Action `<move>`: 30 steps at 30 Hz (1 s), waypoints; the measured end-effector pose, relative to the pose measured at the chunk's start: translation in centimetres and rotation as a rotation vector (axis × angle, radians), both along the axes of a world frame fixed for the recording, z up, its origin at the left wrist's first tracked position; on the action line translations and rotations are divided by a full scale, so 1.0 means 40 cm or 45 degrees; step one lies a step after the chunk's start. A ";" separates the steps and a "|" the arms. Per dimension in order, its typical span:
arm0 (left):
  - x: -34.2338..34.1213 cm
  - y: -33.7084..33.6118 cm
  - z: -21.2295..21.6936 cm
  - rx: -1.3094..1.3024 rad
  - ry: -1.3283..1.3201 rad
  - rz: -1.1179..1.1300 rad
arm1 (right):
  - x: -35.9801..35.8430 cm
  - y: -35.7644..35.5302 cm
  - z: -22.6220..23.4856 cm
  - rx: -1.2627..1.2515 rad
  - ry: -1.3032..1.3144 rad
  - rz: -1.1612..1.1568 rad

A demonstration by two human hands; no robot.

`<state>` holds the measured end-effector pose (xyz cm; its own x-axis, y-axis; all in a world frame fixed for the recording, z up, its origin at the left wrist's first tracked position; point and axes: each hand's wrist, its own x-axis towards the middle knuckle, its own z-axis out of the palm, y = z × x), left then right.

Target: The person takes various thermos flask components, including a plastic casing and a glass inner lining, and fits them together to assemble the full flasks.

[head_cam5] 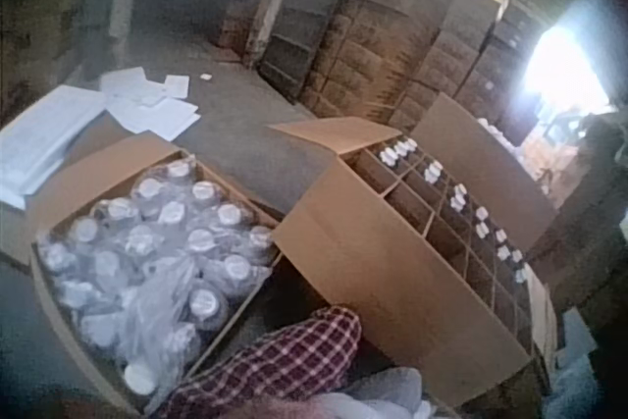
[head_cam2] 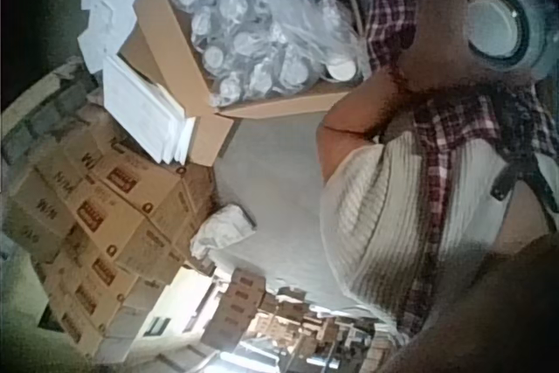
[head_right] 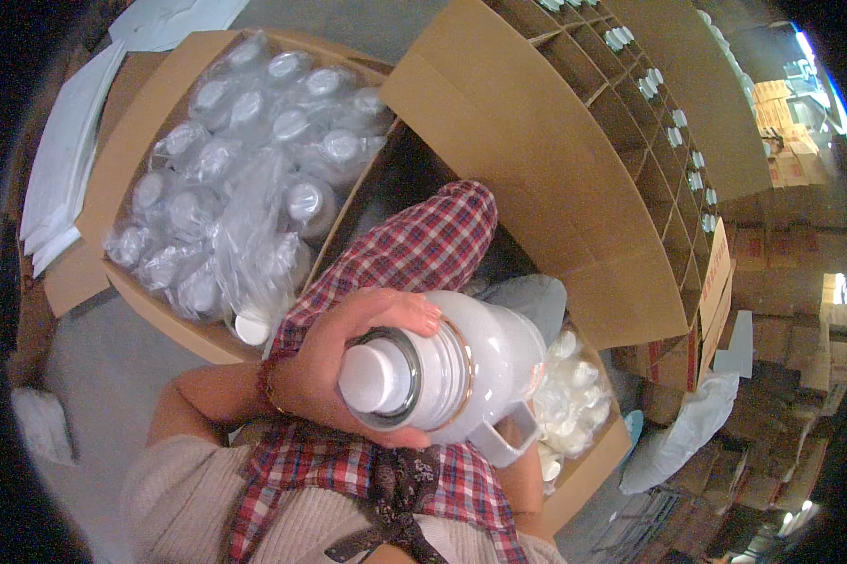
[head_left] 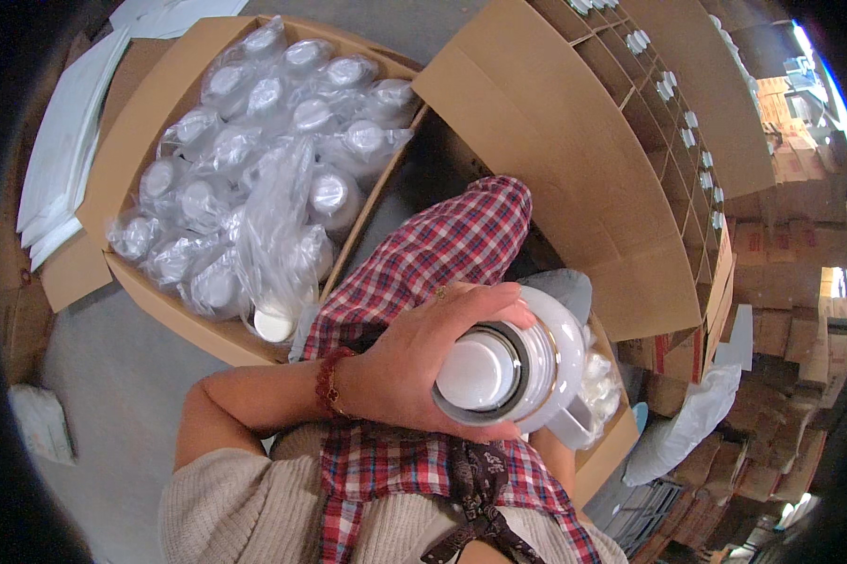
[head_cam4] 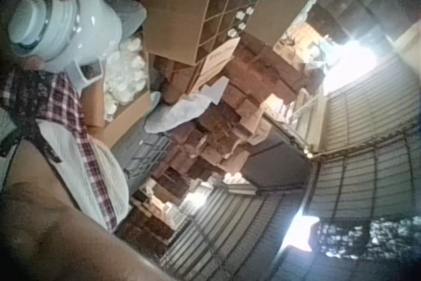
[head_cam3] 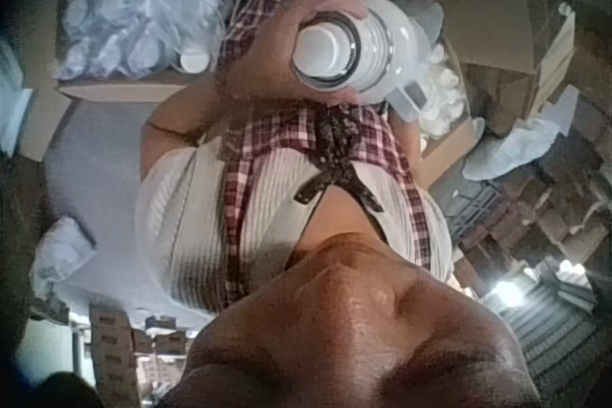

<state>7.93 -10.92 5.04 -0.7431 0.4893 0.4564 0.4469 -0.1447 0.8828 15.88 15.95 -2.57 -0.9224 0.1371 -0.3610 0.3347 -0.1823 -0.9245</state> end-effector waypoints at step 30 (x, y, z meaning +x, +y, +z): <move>-0.085 -0.164 -0.377 0.806 -1.478 0.484 | -0.091 -0.018 -0.011 0.801 0.533 0.314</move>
<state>4.51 -17.49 -10.02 -0.8877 0.1149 -0.4459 -0.3928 -0.6943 0.6031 12.26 15.23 -3.00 -0.9947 -0.0256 0.0996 -0.1004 0.4501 -0.8873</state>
